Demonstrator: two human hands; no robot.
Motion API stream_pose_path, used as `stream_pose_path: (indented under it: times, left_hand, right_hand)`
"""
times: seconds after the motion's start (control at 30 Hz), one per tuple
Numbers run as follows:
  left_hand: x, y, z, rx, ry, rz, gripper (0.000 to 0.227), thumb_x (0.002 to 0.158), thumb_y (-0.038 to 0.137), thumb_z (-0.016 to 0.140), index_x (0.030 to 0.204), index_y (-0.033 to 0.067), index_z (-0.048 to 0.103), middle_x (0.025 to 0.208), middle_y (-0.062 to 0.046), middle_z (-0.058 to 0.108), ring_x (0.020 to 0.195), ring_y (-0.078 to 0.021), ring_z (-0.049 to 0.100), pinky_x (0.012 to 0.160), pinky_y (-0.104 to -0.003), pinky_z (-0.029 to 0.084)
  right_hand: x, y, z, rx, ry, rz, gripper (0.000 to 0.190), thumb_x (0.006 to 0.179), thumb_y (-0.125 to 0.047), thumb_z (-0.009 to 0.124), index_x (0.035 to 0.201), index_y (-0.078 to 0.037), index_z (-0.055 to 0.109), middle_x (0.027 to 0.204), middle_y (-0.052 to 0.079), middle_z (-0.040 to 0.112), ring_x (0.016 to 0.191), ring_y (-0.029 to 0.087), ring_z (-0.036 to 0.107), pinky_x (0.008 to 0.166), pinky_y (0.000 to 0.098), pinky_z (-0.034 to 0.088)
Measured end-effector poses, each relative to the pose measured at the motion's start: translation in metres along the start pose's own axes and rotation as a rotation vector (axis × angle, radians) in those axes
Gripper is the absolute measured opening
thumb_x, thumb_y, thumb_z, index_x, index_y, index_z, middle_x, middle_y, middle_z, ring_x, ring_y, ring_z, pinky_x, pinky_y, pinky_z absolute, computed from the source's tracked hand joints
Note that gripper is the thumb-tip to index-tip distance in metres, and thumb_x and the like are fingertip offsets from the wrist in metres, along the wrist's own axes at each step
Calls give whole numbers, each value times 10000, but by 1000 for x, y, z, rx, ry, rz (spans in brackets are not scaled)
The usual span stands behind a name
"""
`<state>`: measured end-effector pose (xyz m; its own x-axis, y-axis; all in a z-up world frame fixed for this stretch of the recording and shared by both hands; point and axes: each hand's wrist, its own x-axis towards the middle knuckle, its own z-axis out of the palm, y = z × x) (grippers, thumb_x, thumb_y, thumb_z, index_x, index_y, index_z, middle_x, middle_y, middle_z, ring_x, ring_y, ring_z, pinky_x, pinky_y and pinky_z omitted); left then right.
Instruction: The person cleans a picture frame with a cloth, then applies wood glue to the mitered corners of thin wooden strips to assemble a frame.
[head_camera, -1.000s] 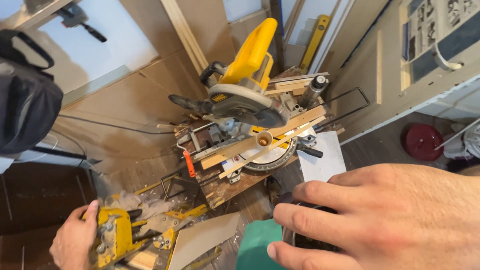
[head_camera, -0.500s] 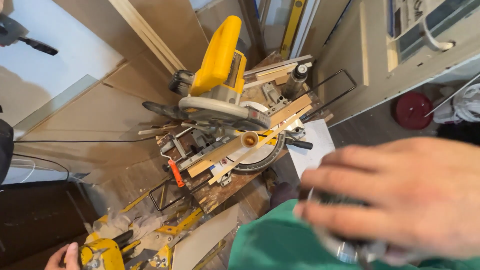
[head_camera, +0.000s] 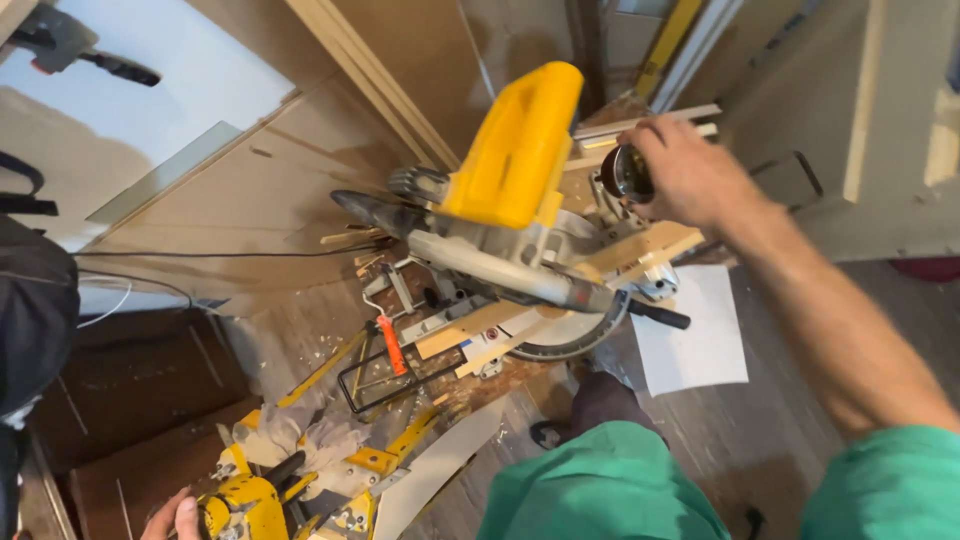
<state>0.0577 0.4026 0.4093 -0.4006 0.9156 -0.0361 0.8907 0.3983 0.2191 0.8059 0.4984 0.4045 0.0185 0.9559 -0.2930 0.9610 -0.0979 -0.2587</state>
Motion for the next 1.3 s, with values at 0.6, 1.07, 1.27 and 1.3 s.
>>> stream_pose_path:
  times: [0.6,1.07,1.27,1.3]
  left_hand:
    - [2,-11,-9,247,-143,-140,475,1091,510,471,1362,240,752,1389,-94,704,1195,-341,651,964,-468,510]
    - [0,73,-45,295,-319,-297,648,1054,660,302,1475,272,606,1530,-100,585,1367,-408,554,1093,-611,433]
    - [-12,79,-55,146,-312,-266,674,993,681,312,1480,286,558,1519,-55,568,1397,-330,525,1091,-553,441]
    - [-12,75,-49,139,-297,-219,690,971,717,332,1442,281,585,1471,-77,597,1344,-360,565,1063,-558,459]
  right_hand:
    - [121,-6,146,227,-213,188,509,937,-302,452,1386,-68,503,1415,203,531,1294,425,477,915,581,486]
    - [67,-8,87,532,-141,460,696,1070,-519,189,1553,-54,378,1605,215,393,1425,391,442,1167,540,340]
    - [29,105,47,-180,393,29,447,803,-111,687,1233,-189,782,1184,57,791,1018,317,757,804,402,569]
    - [24,119,27,-121,594,-121,305,938,-48,621,1190,-112,781,1305,105,777,1117,344,737,928,429,552]
